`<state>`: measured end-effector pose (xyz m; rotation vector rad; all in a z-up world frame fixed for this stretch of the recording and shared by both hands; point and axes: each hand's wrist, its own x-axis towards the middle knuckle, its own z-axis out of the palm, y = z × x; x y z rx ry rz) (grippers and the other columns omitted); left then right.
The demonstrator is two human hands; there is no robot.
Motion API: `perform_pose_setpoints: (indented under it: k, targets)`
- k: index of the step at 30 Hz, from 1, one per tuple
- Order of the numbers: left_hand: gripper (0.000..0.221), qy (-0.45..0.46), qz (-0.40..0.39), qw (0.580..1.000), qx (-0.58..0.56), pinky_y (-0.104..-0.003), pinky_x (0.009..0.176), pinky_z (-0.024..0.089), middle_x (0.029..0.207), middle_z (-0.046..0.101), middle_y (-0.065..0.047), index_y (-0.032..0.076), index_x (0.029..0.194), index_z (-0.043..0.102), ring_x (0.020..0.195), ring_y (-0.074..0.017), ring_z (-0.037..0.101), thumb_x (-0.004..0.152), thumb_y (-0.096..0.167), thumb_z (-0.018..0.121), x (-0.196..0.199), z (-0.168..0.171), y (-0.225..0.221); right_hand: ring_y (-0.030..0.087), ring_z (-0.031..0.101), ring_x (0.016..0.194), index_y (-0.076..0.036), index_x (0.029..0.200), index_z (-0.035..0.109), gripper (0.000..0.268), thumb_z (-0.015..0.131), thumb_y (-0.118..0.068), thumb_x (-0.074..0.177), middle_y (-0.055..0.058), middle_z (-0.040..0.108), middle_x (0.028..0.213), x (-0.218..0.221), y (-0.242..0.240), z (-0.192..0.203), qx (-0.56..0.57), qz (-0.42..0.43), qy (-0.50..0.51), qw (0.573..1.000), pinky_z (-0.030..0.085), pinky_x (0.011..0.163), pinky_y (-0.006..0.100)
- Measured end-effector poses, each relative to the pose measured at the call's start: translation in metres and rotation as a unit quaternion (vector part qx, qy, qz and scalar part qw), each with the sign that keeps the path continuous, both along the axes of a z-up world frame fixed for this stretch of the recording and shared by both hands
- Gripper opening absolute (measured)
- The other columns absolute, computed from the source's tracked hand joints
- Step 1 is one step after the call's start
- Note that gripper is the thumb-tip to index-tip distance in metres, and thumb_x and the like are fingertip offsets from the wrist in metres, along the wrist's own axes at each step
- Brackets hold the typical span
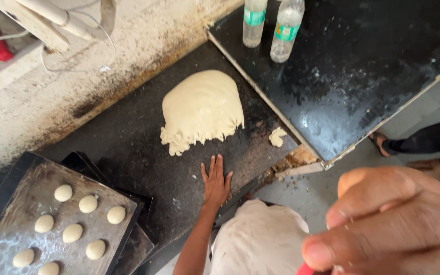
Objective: The person portions a large mass of dough by hand, rolls the portions into small balls between their palms, and places the balls onto metal baking trays.
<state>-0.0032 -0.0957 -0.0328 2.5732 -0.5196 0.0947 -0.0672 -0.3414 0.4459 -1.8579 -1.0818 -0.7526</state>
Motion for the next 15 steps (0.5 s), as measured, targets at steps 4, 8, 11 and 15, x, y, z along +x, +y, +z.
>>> perform_pose_setpoints:
  k: [4,8,11,15]
  targets:
    - [0.068,0.008,-0.006,1.0,0.009,-0.06,0.125,0.002,0.164,0.037,-0.014,0.0,0.159,0.026,0.156,-0.0298,0.022,0.106,0.036,0.049,0.0,0.0,-0.001,0.001,0.073,0.089,-0.024,0.096,0.069,0.007,0.073,-0.022,0.09,-0.021,0.069,0.097,-0.007,0.005,-0.005,0.048,-0.031,0.019,0.998,0.053,0.077,0.031]
    - [0.068,0.015,-0.006,1.0,0.022,-0.059,0.124,0.002,0.163,0.036,-0.015,-0.001,0.158,0.027,0.156,-0.0298,0.021,0.105,0.036,0.049,0.0,0.001,-0.002,0.003,0.074,0.097,-0.022,0.1,0.067,0.005,0.068,-0.021,0.095,-0.021,0.067,0.097,-0.009,0.006,0.0,0.037,-0.054,0.056,0.996,0.052,0.087,0.037]
    - [0.068,0.017,-0.003,0.999,0.029,-0.06,0.124,0.001,0.163,0.035,-0.014,-0.001,0.158,0.027,0.156,-0.0294,0.02,0.105,0.037,0.049,0.003,0.001,-0.001,0.005,0.073,0.099,-0.021,0.102,0.066,0.007,0.068,-0.02,0.095,-0.019,0.067,0.098,-0.001,0.01,0.002,0.029,-0.04,0.044,0.998,0.052,0.088,0.037]
    - [0.068,0.02,-0.003,0.999,0.03,-0.06,0.124,0.002,0.163,0.035,-0.014,0.0,0.158,0.028,0.156,-0.0293,0.021,0.105,0.037,0.049,0.002,-0.002,-0.001,0.006,0.073,0.1,-0.02,0.105,0.065,0.01,0.069,-0.019,0.096,-0.017,0.066,0.1,0.004,0.014,0.005,0.018,-0.035,0.029,0.999,0.052,0.089,0.037]
